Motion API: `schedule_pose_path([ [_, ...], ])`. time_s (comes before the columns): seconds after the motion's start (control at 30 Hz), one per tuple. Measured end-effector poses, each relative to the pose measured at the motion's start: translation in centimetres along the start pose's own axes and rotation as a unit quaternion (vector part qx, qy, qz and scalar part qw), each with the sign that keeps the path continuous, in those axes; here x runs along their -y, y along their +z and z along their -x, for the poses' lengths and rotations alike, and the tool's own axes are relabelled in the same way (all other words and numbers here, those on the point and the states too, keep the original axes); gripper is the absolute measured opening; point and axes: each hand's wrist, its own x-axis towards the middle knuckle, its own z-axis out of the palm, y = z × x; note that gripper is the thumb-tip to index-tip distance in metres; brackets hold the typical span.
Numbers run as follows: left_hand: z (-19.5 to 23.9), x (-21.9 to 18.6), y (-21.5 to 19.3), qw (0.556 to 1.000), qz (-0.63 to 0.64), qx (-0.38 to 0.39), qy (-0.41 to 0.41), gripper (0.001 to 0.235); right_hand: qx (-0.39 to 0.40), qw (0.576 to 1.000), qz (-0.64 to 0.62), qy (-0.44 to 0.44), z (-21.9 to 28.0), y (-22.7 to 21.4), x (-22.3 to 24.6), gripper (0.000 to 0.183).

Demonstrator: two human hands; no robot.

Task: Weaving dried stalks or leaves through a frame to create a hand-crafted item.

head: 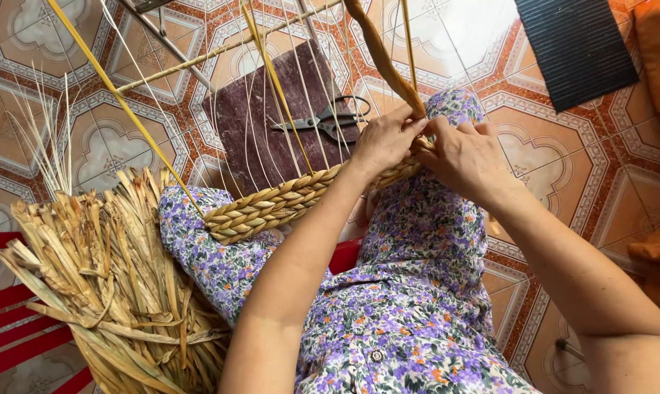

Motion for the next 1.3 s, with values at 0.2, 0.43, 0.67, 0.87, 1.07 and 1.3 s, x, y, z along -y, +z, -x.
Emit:
schedule_pose_path([
  [0.2, 1.4, -2.1, -1.3, 0.994, 0.061, 0.054, -0.079, 0.031, 0.038, 0.981, -0.19, 0.02, -2.1, 3.0, -6.2, 0.025],
  [0.43, 1.6, -1.5, -0.9, 0.997, 0.07, 0.025, -0.034, 0.03, -0.018, 0.995, -0.101, -0.019, -3.6, 2.0, -5.3, 0.014],
  [0.67, 1.6, -0.3, -0.3, 0.999, 0.022, 0.003, 0.049, 0.024, -0.221, 0.97, 0.056, -0.082, -3.1, 2.6, -2.8, 0.019],
  [0.87, 0.7, 0.2, 1.0, 0.988, -0.043, -0.039, 0.146, 0.023, -0.177, 0.98, -0.084, -0.02, -2.8, 5.8, -2.7, 0.008],
  [1.07, 0.1, -1.9, 0.2, 0.995, -0.102, -0.009, 0.022, 0.021, -0.056, 0.941, -0.328, 0.067, -3.6, 5.0, -2.4, 0.026],
  [1.3, -0.2, -3.0, -1.1, 0.948, 0.222, -0.041, -0.223, 0.014, 0.021, 0.819, -0.567, 0.089, -3.8, 3.9, -1.7, 0.036],
])
